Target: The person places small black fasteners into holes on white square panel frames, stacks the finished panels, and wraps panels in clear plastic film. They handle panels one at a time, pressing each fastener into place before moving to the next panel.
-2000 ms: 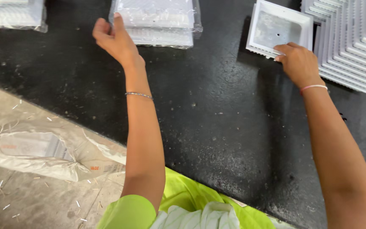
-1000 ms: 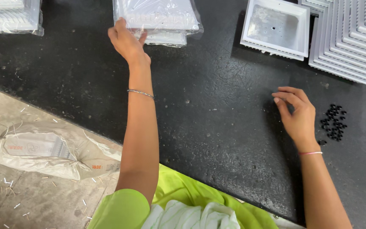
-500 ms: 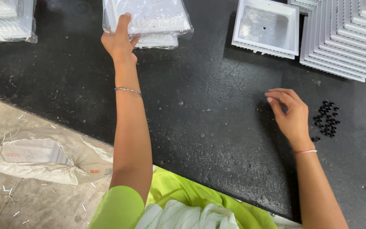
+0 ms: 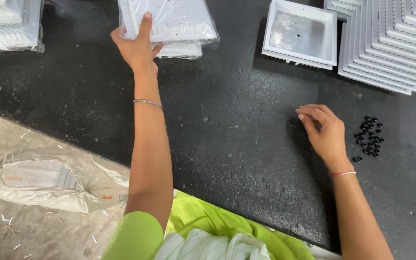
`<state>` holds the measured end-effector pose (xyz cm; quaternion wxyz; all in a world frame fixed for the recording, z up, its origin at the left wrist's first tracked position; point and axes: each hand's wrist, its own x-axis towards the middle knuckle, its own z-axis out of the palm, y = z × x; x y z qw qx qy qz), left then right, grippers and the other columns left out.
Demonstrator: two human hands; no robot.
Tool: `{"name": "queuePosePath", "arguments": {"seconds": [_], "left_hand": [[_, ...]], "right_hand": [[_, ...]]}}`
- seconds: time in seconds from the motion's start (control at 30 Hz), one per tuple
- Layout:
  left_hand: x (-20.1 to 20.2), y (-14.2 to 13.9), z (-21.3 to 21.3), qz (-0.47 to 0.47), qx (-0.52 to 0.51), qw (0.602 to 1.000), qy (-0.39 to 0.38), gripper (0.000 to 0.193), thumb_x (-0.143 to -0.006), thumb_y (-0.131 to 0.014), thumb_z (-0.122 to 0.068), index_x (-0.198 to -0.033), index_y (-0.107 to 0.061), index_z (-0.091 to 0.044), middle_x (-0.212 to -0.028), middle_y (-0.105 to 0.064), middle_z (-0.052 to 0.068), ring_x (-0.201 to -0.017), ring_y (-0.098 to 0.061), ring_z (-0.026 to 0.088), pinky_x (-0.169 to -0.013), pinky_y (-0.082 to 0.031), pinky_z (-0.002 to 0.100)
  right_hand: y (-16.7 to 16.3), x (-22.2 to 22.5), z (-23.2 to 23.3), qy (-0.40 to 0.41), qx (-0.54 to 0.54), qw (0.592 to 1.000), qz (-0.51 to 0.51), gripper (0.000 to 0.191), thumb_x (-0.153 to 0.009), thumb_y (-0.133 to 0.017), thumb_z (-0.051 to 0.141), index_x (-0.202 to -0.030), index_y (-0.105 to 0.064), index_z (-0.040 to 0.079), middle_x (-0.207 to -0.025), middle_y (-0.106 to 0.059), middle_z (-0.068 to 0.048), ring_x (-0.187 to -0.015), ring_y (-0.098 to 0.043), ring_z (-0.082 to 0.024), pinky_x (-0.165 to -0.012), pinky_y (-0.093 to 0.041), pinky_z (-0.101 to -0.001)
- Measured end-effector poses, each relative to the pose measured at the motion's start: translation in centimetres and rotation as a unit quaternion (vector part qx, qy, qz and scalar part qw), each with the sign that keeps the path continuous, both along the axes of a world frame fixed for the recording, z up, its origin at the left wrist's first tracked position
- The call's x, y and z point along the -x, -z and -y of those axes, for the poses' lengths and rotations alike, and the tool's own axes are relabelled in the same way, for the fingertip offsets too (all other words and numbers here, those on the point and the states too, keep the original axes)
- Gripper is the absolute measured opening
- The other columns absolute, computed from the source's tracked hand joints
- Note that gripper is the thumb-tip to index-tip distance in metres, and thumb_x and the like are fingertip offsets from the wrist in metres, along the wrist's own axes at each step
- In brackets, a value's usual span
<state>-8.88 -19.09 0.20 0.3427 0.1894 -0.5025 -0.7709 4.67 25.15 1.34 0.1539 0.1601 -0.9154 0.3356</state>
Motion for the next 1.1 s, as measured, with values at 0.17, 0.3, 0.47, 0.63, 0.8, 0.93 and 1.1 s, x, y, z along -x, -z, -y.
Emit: {"name": "queuePosePath", "arguments": {"seconds": [0.17,0.3,0.47,0.63,0.8,0.93,1.1], "left_hand": [[1.0,-0.1,0.2,0.017,-0.009,0.999,-0.027,0.075,-0.074,-0.086,-0.027,-0.128,-0.038,-0.005,-0.129,-0.051,0.02,-0.106,-0.063,0.032,-0.067,-0.062,0.046],[1.0,0.4,0.0,-0.028,-0.024,0.999,-0.016,0.077,-0.075,-0.085,-0.027,-0.131,-0.037,-0.005,-0.131,-0.052,0.021,-0.11,-0.061,0.029,-0.066,-0.062,0.045],[0.0,0.0,0.5,-0.08,-0.071,0.992,0.065,0.072,-0.075,-0.084,-0.03,-0.13,-0.044,-0.008,-0.119,-0.063,0.016,-0.101,-0.07,0.03,-0.068,-0.064,0.043],[-0.1,-0.5,-1.9,-0.119,-0.168,0.95,0.232,0.051,-0.082,-0.081,-0.028,-0.121,-0.061,-0.003,-0.108,-0.073,0.011,-0.095,-0.074,0.024,-0.07,-0.061,0.037],[0.6,1.1,-9.5,-0.042,-0.194,0.919,0.342,0.043,-0.087,-0.077,-0.027,-0.118,-0.063,0.0,-0.105,-0.073,0.012,-0.091,-0.074,0.023,-0.07,-0.062,0.033],[-0.1,2.4,-14.9,0.011,-0.114,0.91,0.398,0.041,-0.087,-0.076,-0.025,-0.117,-0.063,0.0,-0.106,-0.072,0.011,-0.094,-0.072,0.023,-0.077,-0.061,0.037],[-0.7,3.0,-17.2,0.056,-0.11,0.868,0.481,0.043,-0.088,-0.072,-0.027,-0.12,-0.064,0.0,-0.11,-0.073,0.009,-0.101,-0.071,0.021,-0.088,-0.058,0.035]], "right_hand": [[-0.1,0.0,0.2,0.004,0.003,1.0,0.005,0.015,-0.098,-0.069,0.006,-0.112,-0.075,0.008,-0.116,-0.073,-0.006,-0.096,-0.072,-0.021,-0.08,-0.058,-0.0312],[0.0,0.1,0.1,-0.005,0.007,1.0,-0.003,0.015,-0.099,-0.068,0.006,-0.112,-0.075,0.008,-0.115,-0.073,-0.006,-0.098,-0.072,-0.02,-0.083,-0.059,-0.0305],[0.6,0.3,-0.5,-0.006,0.032,0.999,0.002,0.015,-0.099,-0.068,0.005,-0.112,-0.075,0.005,-0.113,-0.073,-0.008,-0.096,-0.072,-0.02,-0.083,-0.059,-0.0304],[1.2,0.9,-1.1,-0.043,0.309,0.94,0.137,0.028,-0.105,-0.061,0.019,-0.127,-0.066,0.001,-0.122,-0.07,-0.012,-0.108,-0.068,-0.021,-0.091,-0.058,-0.0358],[0.4,0.8,-1.4,-0.104,0.564,0.783,0.24,0.072,-0.102,-0.042,0.056,-0.152,-0.036,0.005,-0.147,-0.052,-0.015,-0.132,-0.057,-0.03,-0.105,-0.053,-0.0546],[-0.6,0.8,-2.0,-0.077,0.578,0.767,0.268,0.089,-0.094,-0.033,0.07,-0.156,-0.028,0.006,-0.153,-0.046,-0.014,-0.14,-0.05,-0.032,-0.11,-0.047,-0.0605],[-1.2,0.9,-3.7,-0.171,0.662,0.665,0.301,0.095,-0.098,-0.027,0.071,-0.158,-0.033,-0.002,-0.151,-0.055,-0.021,-0.137,-0.058,-0.035,-0.111,-0.049,-0.0559]]}}
